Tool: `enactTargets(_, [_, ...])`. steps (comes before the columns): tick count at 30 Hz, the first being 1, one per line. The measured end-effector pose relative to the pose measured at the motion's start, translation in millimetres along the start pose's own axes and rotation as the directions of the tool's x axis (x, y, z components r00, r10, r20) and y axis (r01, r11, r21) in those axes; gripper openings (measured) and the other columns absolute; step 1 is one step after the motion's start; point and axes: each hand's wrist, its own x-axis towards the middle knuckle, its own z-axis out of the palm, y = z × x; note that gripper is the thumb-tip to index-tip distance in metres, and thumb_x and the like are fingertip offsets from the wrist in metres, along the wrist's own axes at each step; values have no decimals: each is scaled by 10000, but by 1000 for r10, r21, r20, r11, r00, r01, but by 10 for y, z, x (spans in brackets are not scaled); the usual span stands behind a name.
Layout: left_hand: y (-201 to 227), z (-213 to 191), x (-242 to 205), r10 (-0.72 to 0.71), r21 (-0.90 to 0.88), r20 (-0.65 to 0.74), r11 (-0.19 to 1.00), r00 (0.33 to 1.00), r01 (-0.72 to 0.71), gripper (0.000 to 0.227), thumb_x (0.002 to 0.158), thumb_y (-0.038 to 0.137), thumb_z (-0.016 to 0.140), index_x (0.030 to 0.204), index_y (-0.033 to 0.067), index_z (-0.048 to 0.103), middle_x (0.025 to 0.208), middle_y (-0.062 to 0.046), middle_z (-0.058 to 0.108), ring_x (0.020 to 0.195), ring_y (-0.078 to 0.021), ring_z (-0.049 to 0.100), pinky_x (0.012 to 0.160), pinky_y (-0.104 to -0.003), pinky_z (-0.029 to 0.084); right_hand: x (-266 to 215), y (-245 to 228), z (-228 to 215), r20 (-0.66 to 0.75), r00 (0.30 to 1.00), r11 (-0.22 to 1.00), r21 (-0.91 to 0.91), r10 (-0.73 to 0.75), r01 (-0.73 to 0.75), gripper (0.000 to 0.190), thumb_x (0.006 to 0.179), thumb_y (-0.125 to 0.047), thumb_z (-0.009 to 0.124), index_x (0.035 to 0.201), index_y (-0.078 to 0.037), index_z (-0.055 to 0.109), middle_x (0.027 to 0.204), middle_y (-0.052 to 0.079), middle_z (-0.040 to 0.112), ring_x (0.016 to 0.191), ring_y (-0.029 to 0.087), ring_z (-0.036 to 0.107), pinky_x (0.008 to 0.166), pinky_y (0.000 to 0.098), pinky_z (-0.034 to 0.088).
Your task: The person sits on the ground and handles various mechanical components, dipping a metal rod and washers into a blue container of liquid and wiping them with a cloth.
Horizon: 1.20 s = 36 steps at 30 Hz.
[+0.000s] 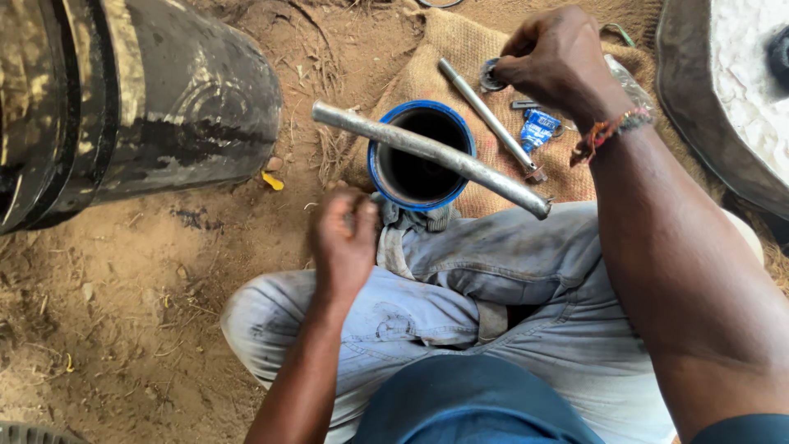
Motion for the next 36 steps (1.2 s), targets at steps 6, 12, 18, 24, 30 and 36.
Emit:
enactTargets(6, [-186,126,10,-247,18,118,969,962,246,164,1054,146,613,978,32,703,943,-92,663,839,-188,661,903,-413,541,108,320,216,-16,962,962,-22,271,-271,230,816,-261,852,956,-85,804,874,92,754,719,160,721,699,320,629])
enactTargets(12, [-305,133,-30,-633,-357,274,632,724,688,266,1051,249,551,1064,45,721,1043,-92,669,829,-178,610,748,-495,449,111,578,344,-63,982,967,-174,178,-187,182,844,-169,788,991,-67,818,896,164,759,768,233,734,780,365,598])
enactTargets(18, [-286,275,-87,11,291,150,955,989,-55,238,953,330,713,1029,105,738,1011,-97,704,1051,-320,668,1141,-653,322,35,378,214,-183,982,980,-198,-49,12,208,919,-151,746,1081,-27,787,907,198,764,796,235,747,789,353,594])
enactTargets(24, [-276,443,-145,-92,352,366,935,926,-46,276,833,302,766,986,73,752,971,-181,662,930,-387,615,836,-521,451,-482,-348,-254,-289,957,984,161,-32,82,131,964,-127,680,959,-10,739,864,81,725,764,160,661,653,344,510])
enactTargets(30, [-74,160,1,-35,466,343,874,939,-138,151,930,195,708,831,96,764,745,-117,679,733,-297,630,1032,-639,346,-1586,-885,-384,-405,906,737,574,-126,359,103,1067,-67,634,1127,15,647,1076,67,735,934,115,730,820,266,621])
enactTargets(36, [602,-968,-295,-139,-95,255,981,957,168,152,980,158,656,879,45,663,807,-37,621,726,-203,591,634,-367,481,-2606,-915,52,51,996,794,608,-68,22,387,952,-144,685,1315,-11,656,1262,73,727,1059,130,661,935,283,556])
